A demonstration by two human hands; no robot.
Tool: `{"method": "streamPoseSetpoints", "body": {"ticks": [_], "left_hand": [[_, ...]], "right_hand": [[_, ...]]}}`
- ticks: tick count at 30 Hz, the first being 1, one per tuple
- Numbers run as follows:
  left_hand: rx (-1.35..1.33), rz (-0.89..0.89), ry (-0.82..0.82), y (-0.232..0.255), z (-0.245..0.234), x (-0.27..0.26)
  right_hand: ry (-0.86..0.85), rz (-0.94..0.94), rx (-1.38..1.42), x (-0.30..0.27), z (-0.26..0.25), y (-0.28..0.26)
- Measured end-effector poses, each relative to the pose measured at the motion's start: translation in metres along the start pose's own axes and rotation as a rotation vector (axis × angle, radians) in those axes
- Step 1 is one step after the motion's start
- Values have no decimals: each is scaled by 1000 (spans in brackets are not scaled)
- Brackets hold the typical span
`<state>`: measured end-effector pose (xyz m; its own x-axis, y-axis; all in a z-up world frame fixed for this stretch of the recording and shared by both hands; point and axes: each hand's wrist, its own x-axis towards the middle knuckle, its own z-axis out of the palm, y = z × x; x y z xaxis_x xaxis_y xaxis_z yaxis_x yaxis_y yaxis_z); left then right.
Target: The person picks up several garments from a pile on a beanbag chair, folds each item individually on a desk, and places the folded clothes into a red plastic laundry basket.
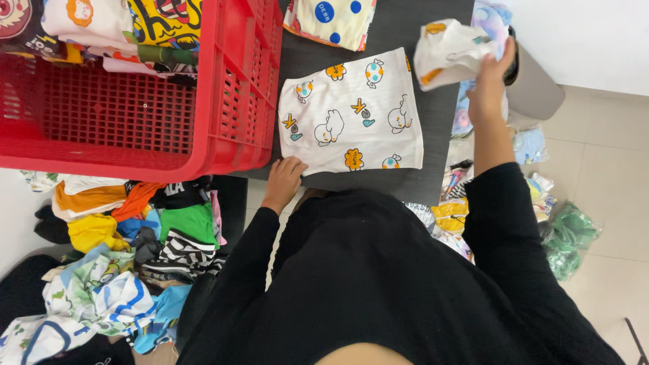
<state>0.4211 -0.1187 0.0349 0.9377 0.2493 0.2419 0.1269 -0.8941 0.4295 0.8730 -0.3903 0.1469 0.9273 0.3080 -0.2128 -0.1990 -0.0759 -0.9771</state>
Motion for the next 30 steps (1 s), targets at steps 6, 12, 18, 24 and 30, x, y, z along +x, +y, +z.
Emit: {"method": "streamPoseSetpoints", "body": {"ticks": [6, 12, 18, 24, 30], "left_hand": [[-106, -46, 67, 6, -6, 10], [-183, -107, 16, 9, -13, 22], [-403, -320, 9, 7, -4, 33], [-309, -430, 11, 1, 4, 61], [161, -470, -106, 12, 4, 110]], "right_hand": [[-726, -738, -1123, -104, 5, 74], [-583, -617, -1131, -162, -43, 111], [-587, -61, -805, -166, -68, 99], [-299, -80, -609, -126, -39, 120], [-208, -582, -1058, -77, 11, 91]]}}
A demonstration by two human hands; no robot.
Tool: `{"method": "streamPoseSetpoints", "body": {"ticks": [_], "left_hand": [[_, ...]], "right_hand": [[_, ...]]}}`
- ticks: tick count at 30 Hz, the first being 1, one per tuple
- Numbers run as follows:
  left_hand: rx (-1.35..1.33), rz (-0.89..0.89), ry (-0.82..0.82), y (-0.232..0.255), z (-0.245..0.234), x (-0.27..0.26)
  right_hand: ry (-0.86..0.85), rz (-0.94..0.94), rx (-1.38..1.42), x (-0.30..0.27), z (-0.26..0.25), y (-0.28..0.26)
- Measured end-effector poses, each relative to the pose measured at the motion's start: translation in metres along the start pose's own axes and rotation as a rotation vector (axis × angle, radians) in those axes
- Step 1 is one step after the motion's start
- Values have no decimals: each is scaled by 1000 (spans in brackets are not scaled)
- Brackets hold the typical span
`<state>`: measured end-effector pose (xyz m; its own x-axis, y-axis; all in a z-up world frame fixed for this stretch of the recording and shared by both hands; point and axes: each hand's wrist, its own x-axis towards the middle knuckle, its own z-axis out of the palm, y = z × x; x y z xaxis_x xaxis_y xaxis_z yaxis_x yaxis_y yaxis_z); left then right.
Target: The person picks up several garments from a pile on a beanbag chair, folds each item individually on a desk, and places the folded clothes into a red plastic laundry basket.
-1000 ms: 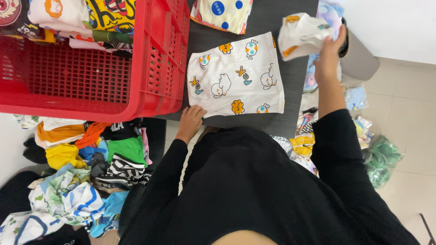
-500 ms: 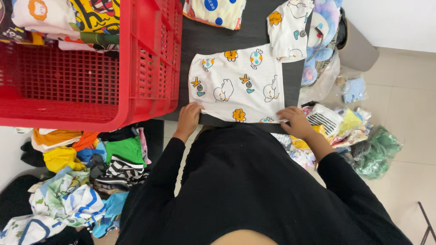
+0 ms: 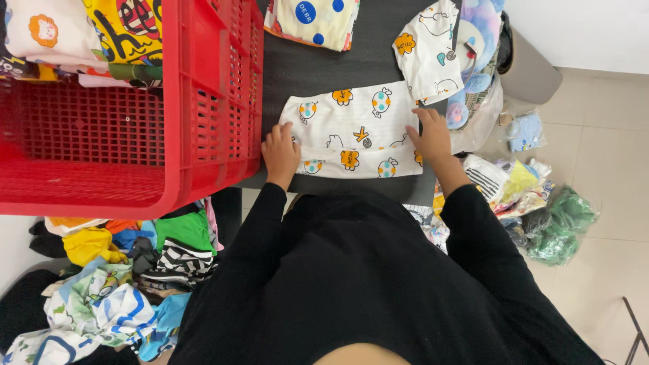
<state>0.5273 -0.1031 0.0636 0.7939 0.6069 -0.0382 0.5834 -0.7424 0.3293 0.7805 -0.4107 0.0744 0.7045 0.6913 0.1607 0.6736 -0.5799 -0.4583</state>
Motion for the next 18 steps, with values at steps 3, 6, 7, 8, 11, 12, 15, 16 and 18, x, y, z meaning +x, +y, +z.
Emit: {"method": "streamPoseSetpoints", "body": {"ticks": [3, 6, 7, 8, 11, 12, 15, 16, 18], "left_hand": [[-44, 118, 194, 6, 9, 33], [-22, 182, 284, 4, 22, 70], [-49, 160, 220, 2, 26, 79], [-76, 137, 156, 0, 29, 84], [-177, 40, -73, -15, 31, 92], [-172, 61, -75, -19, 29, 93], [-154, 154, -26, -32, 26, 73], [-144, 211, 36, -34, 24, 65], [-137, 271, 80, -31, 16, 54]], "right_hand": [[-16, -74, -161, 45, 9, -12], [-69, -277, -371, 76, 28, -16], [-31, -302, -399, 77, 35, -17], [7, -327, -427, 77, 42, -18], [-20, -241, -480, 66, 51, -16], [-51, -185, -492, 59, 49, -17], [76, -132, -428, 16, 28, -20], [72, -91, -404, 2, 19, -22], [22, -106, -247, -22, 5, -28]]}}
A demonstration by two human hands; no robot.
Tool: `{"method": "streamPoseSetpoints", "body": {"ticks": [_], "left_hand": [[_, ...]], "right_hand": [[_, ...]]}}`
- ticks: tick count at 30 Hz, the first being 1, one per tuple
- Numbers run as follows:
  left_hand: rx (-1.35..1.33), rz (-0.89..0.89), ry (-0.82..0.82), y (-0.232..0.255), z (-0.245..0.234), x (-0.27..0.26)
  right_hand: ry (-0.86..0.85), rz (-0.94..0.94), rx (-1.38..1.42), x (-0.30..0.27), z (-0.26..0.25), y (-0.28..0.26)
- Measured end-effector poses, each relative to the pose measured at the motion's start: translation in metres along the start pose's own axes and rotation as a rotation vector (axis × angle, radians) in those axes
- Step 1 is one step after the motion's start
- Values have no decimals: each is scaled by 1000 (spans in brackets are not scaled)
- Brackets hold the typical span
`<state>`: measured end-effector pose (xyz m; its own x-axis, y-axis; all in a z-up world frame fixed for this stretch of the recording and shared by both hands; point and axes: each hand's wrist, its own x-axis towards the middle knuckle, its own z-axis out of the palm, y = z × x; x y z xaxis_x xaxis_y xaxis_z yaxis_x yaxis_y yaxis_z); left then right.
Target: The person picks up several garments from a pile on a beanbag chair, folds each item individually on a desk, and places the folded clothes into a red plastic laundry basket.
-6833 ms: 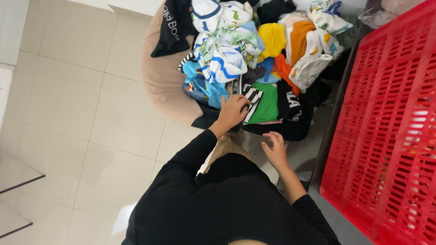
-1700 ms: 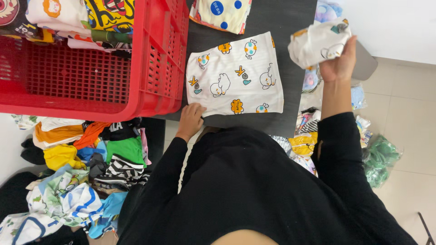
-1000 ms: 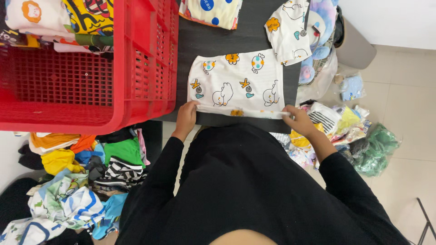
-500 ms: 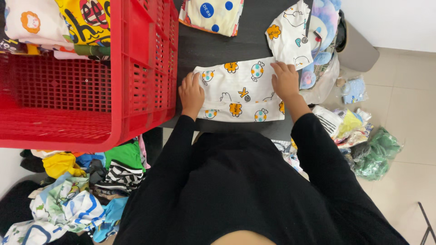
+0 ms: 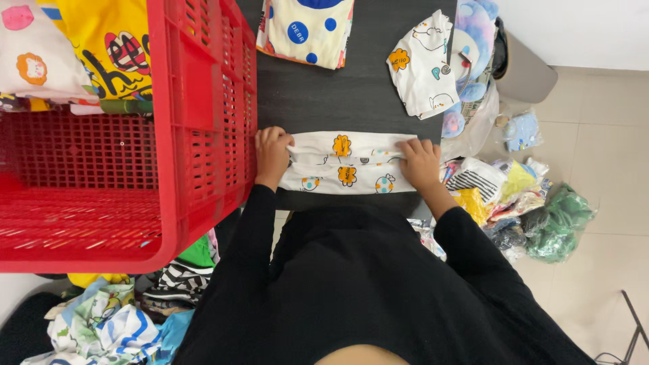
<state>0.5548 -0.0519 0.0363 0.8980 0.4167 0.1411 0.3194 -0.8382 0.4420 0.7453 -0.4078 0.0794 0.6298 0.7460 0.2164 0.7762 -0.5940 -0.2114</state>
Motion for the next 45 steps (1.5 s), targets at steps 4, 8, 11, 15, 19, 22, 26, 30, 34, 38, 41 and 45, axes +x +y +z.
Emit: {"method": "streamPoseSetpoints", "body": {"ticks": [4, 8, 11, 15, 19, 22, 26, 30, 34, 38, 41, 45], "left_hand": [[12, -75, -42, 24, -17, -12], [95, -46, 19, 55, 0, -19], [41, 92, -82, 76, 28, -28], [24, 54, -157, 81, 42, -29], [-14, -29, -256, 87, 33, -11], [-92, -96, -255, 96, 17, 12], [-767, -112, -176, 118, 11, 39], [-1212, -135, -451, 150, 34, 45], [-1460, -99, -475, 141, 67, 15], [-1735, -346, -471, 99, 53, -1], [-1695, -515, -483, 67, 10, 2], [-947, -254, -308, 50, -18, 4]], "right_hand": [[13, 42, 237, -4, -14, 22], [162, 139, 183, 38, 3, 42], [154, 200, 111, 65, 22, 47], [-16, 333, -91, 74, 48, 66], [61, 306, 249, 90, 40, 85], [188, 229, 575, 105, -24, 62], [62, 407, 977, 110, -130, 10], [25, 465, 1460, 96, -182, -8], [-1, 689, 1870, 72, -175, 18], [-8, 944, 1771, 30, -123, 47], [-82, 1008, 1581, -13, -60, 49], [-30, 841, 888, -43, 15, 34]]}}
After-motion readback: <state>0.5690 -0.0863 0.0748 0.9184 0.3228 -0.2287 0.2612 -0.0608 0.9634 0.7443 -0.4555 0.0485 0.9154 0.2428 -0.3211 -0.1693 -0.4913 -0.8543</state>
